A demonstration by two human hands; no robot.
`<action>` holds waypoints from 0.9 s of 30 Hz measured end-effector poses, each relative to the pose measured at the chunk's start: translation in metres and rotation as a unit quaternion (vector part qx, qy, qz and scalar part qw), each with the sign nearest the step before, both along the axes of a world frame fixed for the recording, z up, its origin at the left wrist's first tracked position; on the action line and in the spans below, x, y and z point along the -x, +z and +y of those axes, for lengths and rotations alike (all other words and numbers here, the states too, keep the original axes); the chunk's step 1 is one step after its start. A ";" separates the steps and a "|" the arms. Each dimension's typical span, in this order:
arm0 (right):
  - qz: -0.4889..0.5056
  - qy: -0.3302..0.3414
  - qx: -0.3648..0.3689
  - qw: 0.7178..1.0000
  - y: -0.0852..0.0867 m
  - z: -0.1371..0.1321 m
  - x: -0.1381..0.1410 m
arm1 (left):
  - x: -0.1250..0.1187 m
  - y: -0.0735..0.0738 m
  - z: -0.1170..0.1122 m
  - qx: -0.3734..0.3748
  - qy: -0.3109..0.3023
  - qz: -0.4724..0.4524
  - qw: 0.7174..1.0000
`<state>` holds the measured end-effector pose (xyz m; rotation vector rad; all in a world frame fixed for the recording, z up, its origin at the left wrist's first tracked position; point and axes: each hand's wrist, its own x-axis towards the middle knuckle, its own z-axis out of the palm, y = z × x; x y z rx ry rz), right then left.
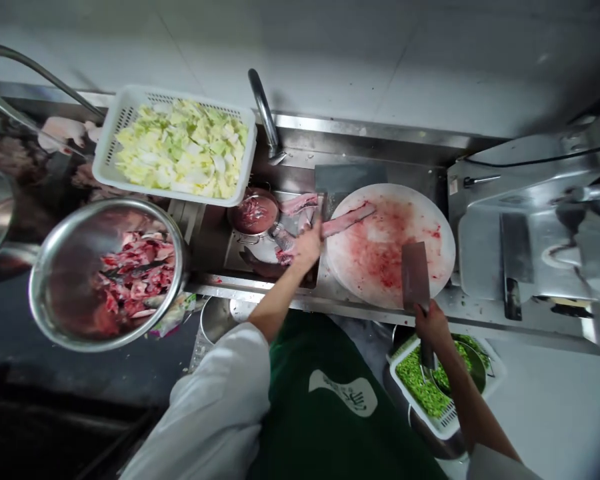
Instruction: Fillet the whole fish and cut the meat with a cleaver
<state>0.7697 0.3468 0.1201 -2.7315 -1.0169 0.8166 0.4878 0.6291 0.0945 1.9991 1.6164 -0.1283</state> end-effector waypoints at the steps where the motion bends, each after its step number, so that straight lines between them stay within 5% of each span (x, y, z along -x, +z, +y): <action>1: -0.005 -0.005 0.006 1.000 0.000 0.000 0.000 | 0.023 -0.008 0.010 0.006 0.007 -0.002 1.000; 7: -0.017 -0.031 0.036 0.999 0.006 0.001 0.011 | 0.178 -0.068 0.033 0.044 0.054 0.103 0.992; 11: -0.031 -0.050 0.056 0.997 0.011 0.004 0.021 | 0.235 -0.102 0.022 0.061 0.042 0.190 0.979; 14: -0.045 -0.059 0.063 0.995 0.009 0.005 0.023 | 0.225 -0.131 0.019 0.056 -0.021 0.164 0.985; 21: -0.072 -0.086 0.080 0.991 0.000 -0.006 0.011 | 0.121 -0.215 0.055 0.067 -0.297 -0.002 0.953; 27: -0.092 -0.097 0.084 0.987 0.000 -0.007 0.012 | 0.094 -0.241 0.092 0.146 -0.257 -0.074 0.952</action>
